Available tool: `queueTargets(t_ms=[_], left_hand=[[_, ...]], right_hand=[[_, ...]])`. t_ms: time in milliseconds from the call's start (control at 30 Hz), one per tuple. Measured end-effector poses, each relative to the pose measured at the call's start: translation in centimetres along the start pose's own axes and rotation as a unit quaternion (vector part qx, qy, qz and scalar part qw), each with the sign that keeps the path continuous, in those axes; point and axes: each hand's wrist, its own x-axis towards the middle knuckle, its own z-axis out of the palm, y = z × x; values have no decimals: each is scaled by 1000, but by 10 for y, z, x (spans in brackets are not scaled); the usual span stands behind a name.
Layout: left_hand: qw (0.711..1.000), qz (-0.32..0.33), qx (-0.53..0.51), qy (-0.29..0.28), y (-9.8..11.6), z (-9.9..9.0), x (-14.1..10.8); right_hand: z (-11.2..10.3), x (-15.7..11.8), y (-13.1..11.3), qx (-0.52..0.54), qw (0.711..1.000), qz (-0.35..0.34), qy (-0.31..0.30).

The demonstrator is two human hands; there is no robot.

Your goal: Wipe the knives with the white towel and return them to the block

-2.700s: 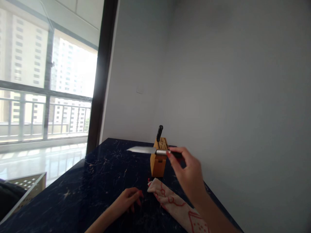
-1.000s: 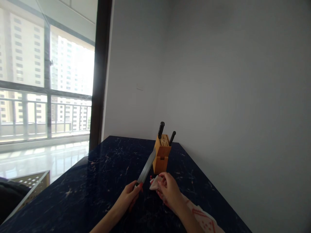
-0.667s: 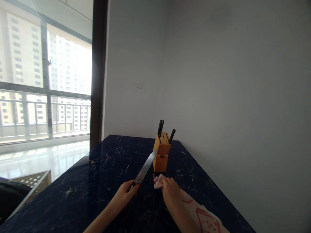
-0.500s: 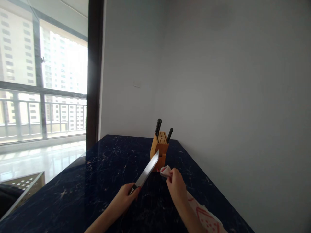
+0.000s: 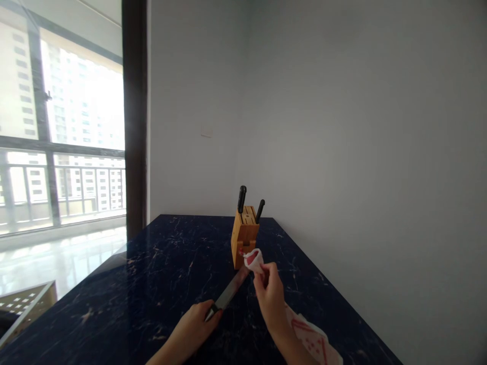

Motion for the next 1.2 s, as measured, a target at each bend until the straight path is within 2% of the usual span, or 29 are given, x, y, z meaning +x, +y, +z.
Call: queueTargets(t_ms=[100, 167, 367, 433, 600, 667, 867, 1067, 1200], left_hand=[[999, 6, 36, -5, -1, 1, -2], [999, 13, 50, -10, -1, 1, -3], [998, 8, 60, -16, 0, -1, -1], [998, 2, 60, -15, 0, -1, -1], [999, 18, 31, -5, -1, 0, -1], [999, 30, 19, -9, 0, -1, -1], [998, 36, 51, -8, 2, -2, -2], [997, 42, 70, -13, 1, -1, -3], [993, 33, 111, -14, 2, -2, -3]], right_hand=[[14, -14, -2, -28, 989, -78, -124], [20, -18, 4, -40, 981, -91, -165], [14, -5, 32, -53, 987, -42, -146], [12, -5, 27, -53, 986, -34, -155], [17, -24, -11, -56, 965, -47, -253], [19, -27, -19, -56, 958, -54, -275], [19, -20, -10, -105, 969, -36, -220], [25, -26, -12, -50, 952, -60, -295], [25, -15, 4, -59, 966, -11, -250]])
